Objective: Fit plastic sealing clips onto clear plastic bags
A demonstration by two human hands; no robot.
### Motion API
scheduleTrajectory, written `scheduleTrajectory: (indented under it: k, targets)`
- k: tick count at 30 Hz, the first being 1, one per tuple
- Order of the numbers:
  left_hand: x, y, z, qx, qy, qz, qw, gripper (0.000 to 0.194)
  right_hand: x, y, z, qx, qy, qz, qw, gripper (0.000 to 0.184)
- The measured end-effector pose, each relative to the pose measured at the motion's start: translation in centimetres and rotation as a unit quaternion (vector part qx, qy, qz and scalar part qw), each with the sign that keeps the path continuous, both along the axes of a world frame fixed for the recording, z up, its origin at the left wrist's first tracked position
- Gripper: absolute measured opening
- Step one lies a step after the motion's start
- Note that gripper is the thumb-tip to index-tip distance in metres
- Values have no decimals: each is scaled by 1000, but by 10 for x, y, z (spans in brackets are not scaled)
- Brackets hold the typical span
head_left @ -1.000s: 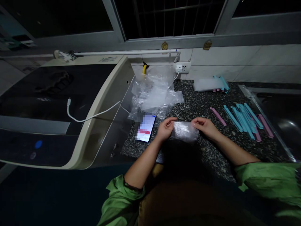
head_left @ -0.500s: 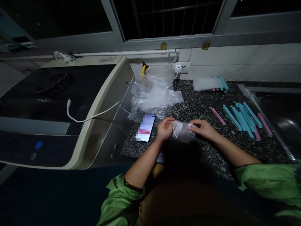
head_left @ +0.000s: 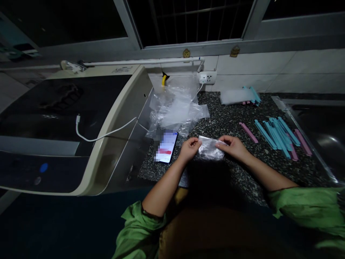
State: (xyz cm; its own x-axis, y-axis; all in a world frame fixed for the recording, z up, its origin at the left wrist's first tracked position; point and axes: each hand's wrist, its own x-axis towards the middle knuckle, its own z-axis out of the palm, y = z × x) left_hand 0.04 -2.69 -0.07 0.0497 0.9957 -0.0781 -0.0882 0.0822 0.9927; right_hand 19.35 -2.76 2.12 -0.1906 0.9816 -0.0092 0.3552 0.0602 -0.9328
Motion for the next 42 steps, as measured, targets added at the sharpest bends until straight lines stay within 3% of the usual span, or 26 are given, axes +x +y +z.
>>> scheduleTrajectory:
  k: [9,16,22,32,42]
  targets:
    - [-3,1,2,42,16,69,997,24,1,0,-7,-32,-9,43,999,38]
    - [-2,-2,5,83,25,74,993,26,1,-1,3,-17,2,43,999,41]
    - [-4,0,2,83,36,83,992,25,2,-1,-2,-19,-31,56,998,41]
    - [2,-3,4,86,60,4,995,16,-5,-2,5,-20,-15,66,998,36]
    - [3,-2,1,95,91,-14,991,7,-9,-4,6,-33,-9,72,997,34]
